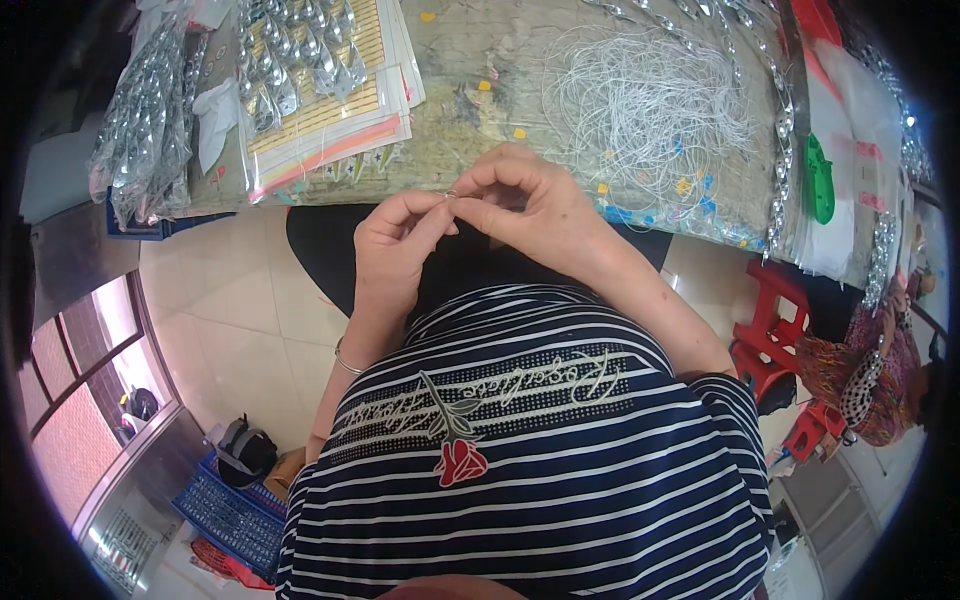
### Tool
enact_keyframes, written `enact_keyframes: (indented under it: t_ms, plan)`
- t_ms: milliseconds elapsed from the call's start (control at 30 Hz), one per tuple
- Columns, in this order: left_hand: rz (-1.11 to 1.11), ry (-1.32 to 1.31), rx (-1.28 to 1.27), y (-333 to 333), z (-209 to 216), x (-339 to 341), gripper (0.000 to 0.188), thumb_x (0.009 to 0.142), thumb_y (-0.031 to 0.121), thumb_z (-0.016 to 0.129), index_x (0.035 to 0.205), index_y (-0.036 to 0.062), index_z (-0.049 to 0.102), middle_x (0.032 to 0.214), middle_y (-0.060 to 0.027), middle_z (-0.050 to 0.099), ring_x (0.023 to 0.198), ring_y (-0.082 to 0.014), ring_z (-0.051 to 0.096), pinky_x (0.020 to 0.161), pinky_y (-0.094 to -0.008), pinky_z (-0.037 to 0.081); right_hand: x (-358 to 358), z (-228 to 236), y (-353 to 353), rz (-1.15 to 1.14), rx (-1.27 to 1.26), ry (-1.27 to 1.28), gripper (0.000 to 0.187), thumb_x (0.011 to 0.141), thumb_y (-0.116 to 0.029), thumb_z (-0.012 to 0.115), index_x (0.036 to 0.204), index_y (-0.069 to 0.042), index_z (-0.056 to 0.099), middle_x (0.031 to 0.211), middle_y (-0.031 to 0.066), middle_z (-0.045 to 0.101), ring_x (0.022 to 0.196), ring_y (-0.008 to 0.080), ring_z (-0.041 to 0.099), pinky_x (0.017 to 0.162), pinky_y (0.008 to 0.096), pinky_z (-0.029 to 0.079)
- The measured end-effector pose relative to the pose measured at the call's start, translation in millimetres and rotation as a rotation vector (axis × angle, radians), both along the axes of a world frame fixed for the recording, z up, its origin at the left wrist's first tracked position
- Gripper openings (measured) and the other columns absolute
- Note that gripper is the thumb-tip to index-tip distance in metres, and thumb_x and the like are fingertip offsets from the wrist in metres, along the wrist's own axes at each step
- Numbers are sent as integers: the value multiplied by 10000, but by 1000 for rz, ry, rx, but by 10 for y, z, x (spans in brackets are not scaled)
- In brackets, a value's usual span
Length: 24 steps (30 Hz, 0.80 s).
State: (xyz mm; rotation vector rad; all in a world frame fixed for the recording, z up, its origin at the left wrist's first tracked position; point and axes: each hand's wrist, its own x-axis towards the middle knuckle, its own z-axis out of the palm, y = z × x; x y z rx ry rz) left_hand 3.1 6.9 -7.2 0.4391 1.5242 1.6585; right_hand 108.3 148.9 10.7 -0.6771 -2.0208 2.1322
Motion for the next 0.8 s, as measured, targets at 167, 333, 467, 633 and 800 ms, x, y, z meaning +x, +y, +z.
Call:
enact_keyframes:
  t_ms: [167,333,467,633,800]
  plan:
    - [-18,21,-17,-2,14,10,74,850,50,638,907,7,661,761,-13,637,656,-31,533,567,-163,370,-9,-66,0,-40,-1,35,104,854,-115,654,897,-22,640,880,7,533,705,61,559,515,192,487]
    - [-12,-39,-17,3,48,16,76,845,54,647,905,10,665,739,-6,634,641,-24,519,558,-159,355,-5,-73,-21,-69,-106,18,113,864,-133,646,892,-25,628,854,-2,536,672,54,551,514,194,472]
    - [-15,-52,-18,4,49,17,85,844,67,647,908,14,667,739,-10,634,636,-24,511,552,-158,342,4,-70,-19,-56,-120,-7,111,879,-154,628,903,-47,617,809,-18,559,662,45,541,524,191,452]
    - [-15,-116,-21,10,91,4,97,847,80,641,914,15,665,734,-12,626,622,-24,488,537,-162,321,-7,30,-11,-72,-399,-123,85,885,-145,614,900,-61,611,806,-36,566,711,26,520,615,181,432]
    - [-10,-158,5,4,54,7,101,849,75,632,922,10,658,723,-11,615,599,-27,455,526,-167,301,2,17,-27,-83,-502,-131,66,891,-143,604,894,-78,600,763,-61,552,726,10,505,650,175,428]
